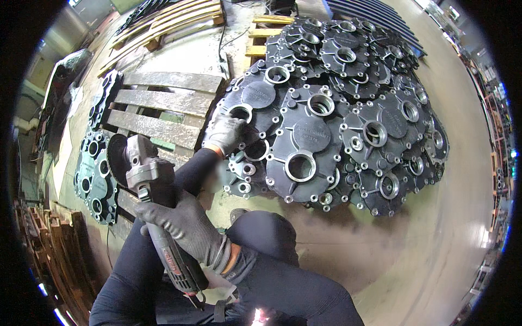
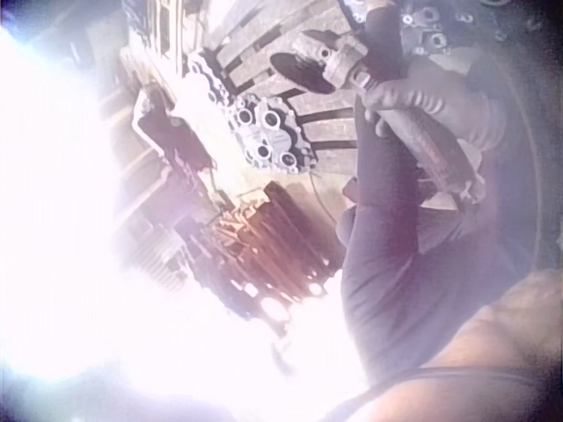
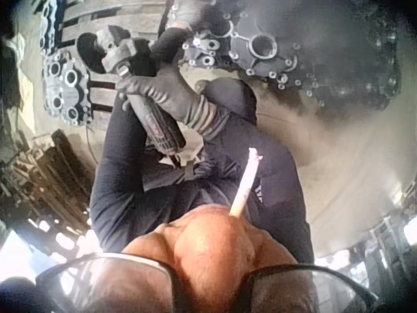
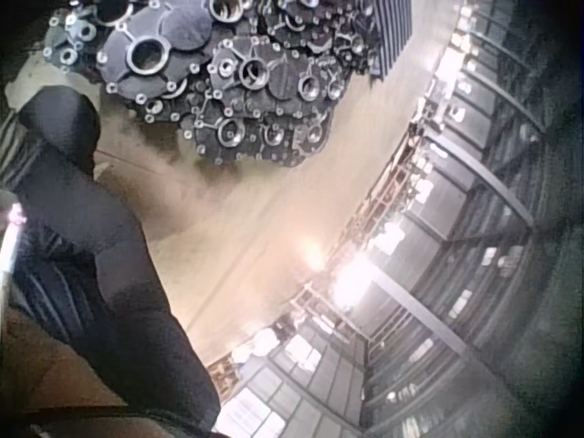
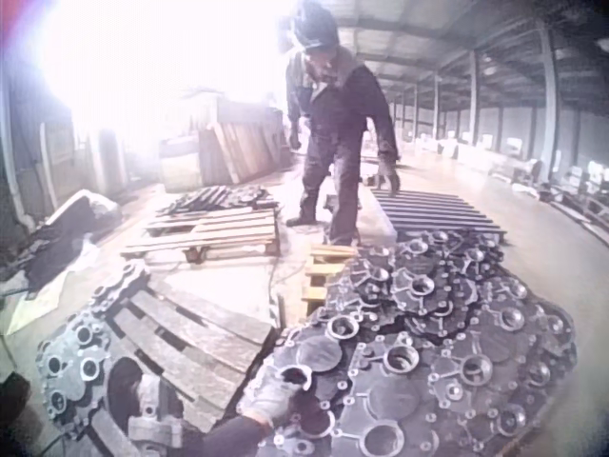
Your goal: The person uses an angle grinder to smooth the edges and surfaces of metal engine parts. They handle the parts one at a time, repositioning them on a wooden pallet and grinding different areas before stacking the finished pieces.
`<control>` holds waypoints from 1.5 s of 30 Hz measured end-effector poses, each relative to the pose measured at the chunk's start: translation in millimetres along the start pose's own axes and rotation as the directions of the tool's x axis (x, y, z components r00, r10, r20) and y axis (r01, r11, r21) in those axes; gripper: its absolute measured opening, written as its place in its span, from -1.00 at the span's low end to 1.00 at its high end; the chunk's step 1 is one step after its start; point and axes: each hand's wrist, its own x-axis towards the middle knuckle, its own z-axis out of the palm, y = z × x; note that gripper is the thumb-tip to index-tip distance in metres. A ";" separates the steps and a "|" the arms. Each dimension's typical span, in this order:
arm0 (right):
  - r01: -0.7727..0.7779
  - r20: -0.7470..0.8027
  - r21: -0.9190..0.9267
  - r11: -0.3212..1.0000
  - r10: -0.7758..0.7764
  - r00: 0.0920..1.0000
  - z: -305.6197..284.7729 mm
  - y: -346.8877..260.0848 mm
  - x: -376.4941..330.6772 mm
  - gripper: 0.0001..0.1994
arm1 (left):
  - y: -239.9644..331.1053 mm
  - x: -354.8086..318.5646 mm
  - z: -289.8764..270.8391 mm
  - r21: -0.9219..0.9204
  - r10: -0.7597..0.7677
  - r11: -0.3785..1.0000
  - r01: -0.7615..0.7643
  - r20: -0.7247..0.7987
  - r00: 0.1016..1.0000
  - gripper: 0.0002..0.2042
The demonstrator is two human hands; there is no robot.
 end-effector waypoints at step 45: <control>0.195 0.045 -0.135 0.971 -0.190 0.981 -1.5 20.3 3.7 -0.55 | 195.8 -62.2 16.0 -0.139 0.606 0.781 -0.608 -0.064 0.793 -0.23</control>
